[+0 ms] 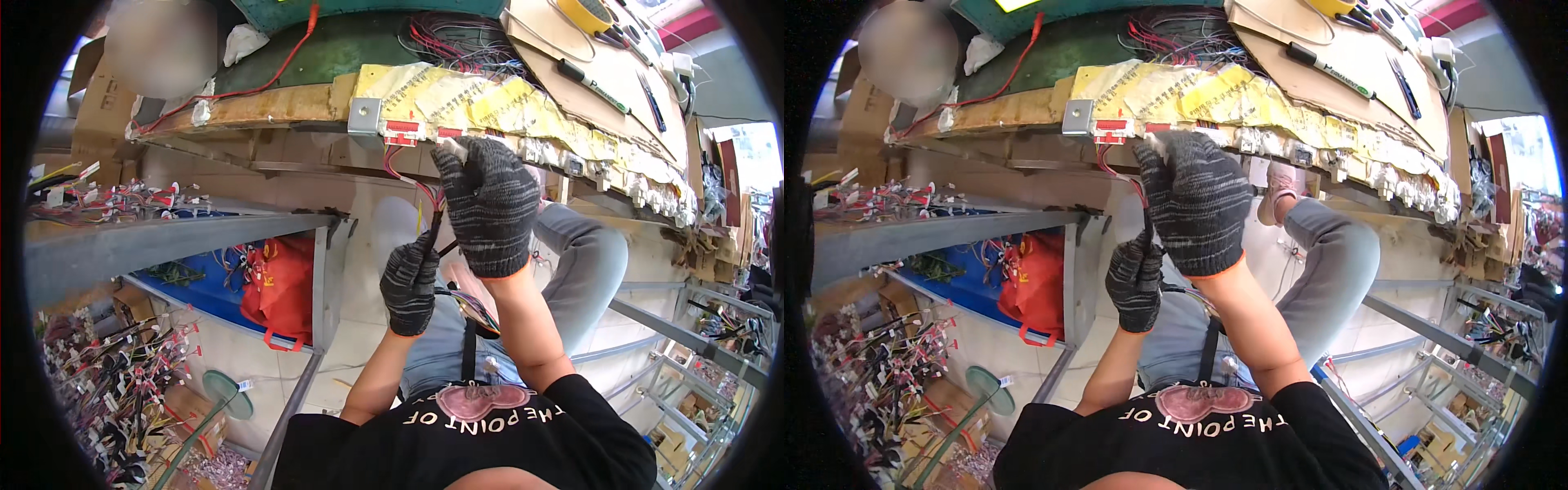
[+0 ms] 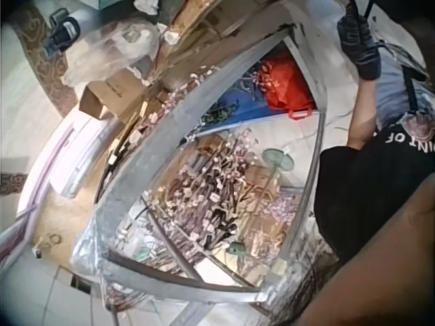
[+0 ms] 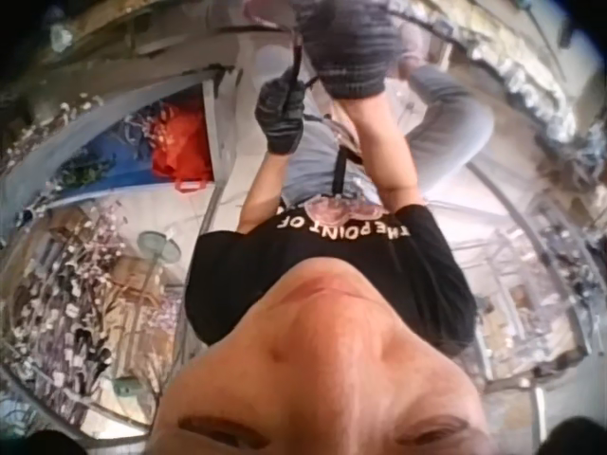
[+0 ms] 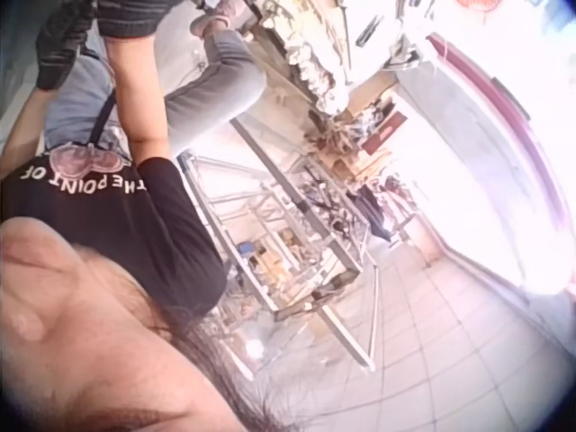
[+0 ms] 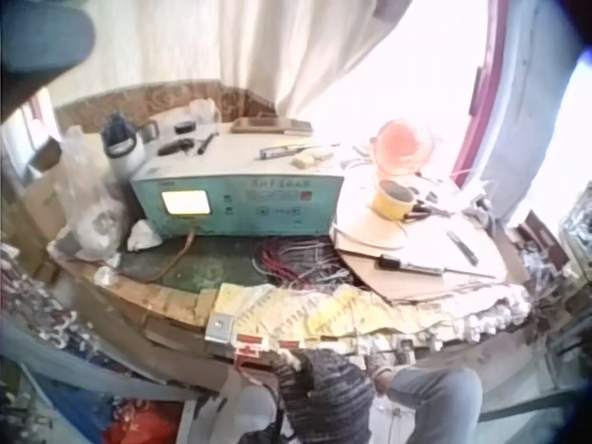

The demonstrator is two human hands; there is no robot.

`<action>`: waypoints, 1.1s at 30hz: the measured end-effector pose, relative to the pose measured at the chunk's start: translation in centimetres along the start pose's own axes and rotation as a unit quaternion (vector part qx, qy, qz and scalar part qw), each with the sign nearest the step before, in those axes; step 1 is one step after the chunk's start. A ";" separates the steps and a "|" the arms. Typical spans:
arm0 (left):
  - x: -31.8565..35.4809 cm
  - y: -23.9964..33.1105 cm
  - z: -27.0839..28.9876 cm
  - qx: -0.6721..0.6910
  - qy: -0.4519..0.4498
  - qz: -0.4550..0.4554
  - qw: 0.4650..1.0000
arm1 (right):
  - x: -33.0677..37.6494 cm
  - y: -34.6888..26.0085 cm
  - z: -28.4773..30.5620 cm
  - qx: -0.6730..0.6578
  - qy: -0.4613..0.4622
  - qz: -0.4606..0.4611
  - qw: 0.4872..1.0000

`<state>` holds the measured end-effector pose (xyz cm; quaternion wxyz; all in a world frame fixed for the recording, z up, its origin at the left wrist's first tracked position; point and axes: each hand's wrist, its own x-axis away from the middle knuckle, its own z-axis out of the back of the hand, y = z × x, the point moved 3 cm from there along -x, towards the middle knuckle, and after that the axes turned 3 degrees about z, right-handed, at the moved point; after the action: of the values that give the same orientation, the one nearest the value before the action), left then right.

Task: Connecting wires into terminal blocks on an assembly board to create a wiring harness.

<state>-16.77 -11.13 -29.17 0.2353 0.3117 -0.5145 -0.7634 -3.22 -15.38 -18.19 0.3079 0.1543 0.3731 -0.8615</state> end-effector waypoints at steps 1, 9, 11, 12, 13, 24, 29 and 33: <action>0.0 0.3 0.0 0.011 0.011 -0.021 1.000 | 0.1 0.0 0.0 -0.024 0.009 0.004 1.000; 0.5 -0.2 -0.5 0.041 -0.022 0.107 0.993 | 3.8 5.1 0.0 -0.372 -0.054 -0.237 0.896; 0.2 0.0 -0.6 0.039 -0.028 0.113 0.992 | 3.8 6.0 0.2 -0.231 -0.130 -0.171 0.949; 0.1 0.1 -0.7 0.025 -0.024 0.089 0.995 | 3.8 6.3 0.0 -0.310 -0.116 -0.233 0.915; 0.0 0.2 -0.9 0.010 -0.019 0.065 0.998 | 3.8 6.6 -0.1 -0.385 -0.101 -0.291 0.870; -0.1 0.5 -1.7 -0.016 -0.035 0.056 0.998 | 3.3 8.1 -0.8 -0.389 -0.074 -0.348 0.850; 1.3 -0.5 -2.6 0.103 0.000 0.172 0.980 | 6.6 9.6 3.9 -0.067 0.081 -0.195 0.975; 1.3 -0.2 -3.3 0.121 0.017 0.134 0.983 | 8.2 9.5 3.4 -0.240 -0.058 -0.247 0.937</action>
<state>-15.31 -14.01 -30.56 0.3047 0.2789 -0.6359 -0.6519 -3.49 -26.29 -25.17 0.1341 -0.0719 0.5762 -0.8030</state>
